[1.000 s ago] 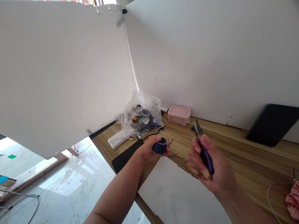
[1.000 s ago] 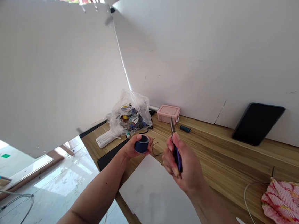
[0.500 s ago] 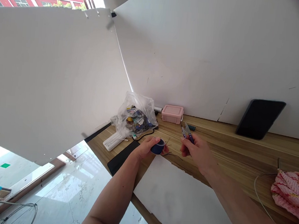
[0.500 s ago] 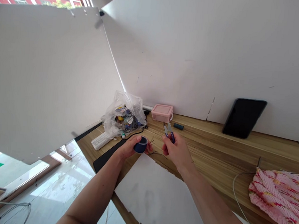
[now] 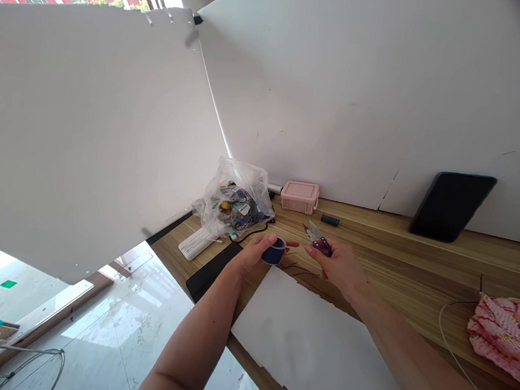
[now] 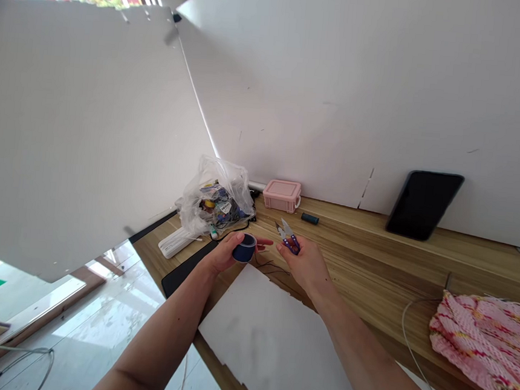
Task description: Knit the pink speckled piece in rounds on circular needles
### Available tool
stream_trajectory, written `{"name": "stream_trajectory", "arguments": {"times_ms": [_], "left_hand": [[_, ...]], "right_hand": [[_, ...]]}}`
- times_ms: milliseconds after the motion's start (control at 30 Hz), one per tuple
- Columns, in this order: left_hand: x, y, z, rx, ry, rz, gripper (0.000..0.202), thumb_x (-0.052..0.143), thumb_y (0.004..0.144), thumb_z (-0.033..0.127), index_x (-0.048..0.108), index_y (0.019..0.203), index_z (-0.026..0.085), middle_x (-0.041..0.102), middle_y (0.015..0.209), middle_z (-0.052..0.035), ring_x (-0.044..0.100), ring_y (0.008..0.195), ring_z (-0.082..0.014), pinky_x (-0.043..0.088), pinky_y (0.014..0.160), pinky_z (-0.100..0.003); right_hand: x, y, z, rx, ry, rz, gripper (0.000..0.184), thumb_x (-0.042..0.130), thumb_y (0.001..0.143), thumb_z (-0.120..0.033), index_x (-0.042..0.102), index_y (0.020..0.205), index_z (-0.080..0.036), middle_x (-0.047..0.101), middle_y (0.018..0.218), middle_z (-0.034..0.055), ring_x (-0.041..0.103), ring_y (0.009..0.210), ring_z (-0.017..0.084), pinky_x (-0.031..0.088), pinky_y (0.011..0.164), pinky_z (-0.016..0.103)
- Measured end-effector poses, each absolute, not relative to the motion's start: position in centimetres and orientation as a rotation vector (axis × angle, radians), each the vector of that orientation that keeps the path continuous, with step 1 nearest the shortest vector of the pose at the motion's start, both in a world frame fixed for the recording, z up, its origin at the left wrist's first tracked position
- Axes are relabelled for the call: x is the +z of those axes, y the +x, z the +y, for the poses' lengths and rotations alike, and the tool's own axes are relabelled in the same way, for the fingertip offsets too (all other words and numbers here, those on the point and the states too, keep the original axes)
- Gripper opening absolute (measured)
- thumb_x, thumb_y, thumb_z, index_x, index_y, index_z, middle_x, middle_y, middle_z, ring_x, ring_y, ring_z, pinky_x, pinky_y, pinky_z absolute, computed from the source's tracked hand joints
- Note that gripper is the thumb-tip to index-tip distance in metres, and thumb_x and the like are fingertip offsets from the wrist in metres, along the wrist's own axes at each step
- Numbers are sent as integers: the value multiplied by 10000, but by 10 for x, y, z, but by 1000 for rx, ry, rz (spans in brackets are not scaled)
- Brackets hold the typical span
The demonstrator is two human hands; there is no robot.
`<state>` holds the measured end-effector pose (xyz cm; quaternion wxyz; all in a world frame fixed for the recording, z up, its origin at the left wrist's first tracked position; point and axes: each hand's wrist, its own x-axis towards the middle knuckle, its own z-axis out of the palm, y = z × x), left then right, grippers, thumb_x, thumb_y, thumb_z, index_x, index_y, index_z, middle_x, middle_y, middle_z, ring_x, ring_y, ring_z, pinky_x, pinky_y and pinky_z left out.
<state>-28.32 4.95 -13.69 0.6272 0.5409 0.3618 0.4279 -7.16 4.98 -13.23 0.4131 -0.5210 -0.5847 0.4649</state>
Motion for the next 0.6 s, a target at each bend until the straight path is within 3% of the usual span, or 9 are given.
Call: {"name": "stream_trajectory", "arguments": {"times_ms": [133,267,400,500,600], "left_hand": [[-139,-284,55,1222,1120,867,592,551,787,675,719,739,110,689,1125,-179,644,1004,-257,479,882,-344],[-135,-284,59,1436,956,899,600,581,739,701,700,669,118,721,980,-155,653,977,-260,498,854,-359],[-132,-286,61,1488,919,916,586,590,734,697,682,642,126,728,920,-129,666,922,-237,506,802,-340],[-134,-287,62,1495,919,930,580,612,723,689,683,642,118,727,900,-131,671,886,-232,509,773,-335],[-138,-286,63,1493,920,945,579,631,712,682,683,645,110,727,890,-138,670,857,-225,511,750,-326]], "right_hand": [[-149,-73,53,1096,-1269,-1590,138,696,682,-354,662,708,-223,526,637,-10,459,562,140,383,495,270],[-163,-79,47,1059,-1200,-1756,108,727,645,-228,729,750,-253,544,712,17,499,647,179,411,573,312],[-168,-88,39,1053,-1210,-1887,65,684,803,-279,697,844,-229,611,811,13,561,717,159,483,672,315],[-172,-95,38,1055,-1262,-1903,201,568,925,-348,634,1033,-193,637,1074,56,611,908,162,530,800,351],[-177,-96,43,1098,-1293,-1855,260,551,938,-348,601,1151,-208,604,1205,81,611,1007,185,533,858,389]]}}
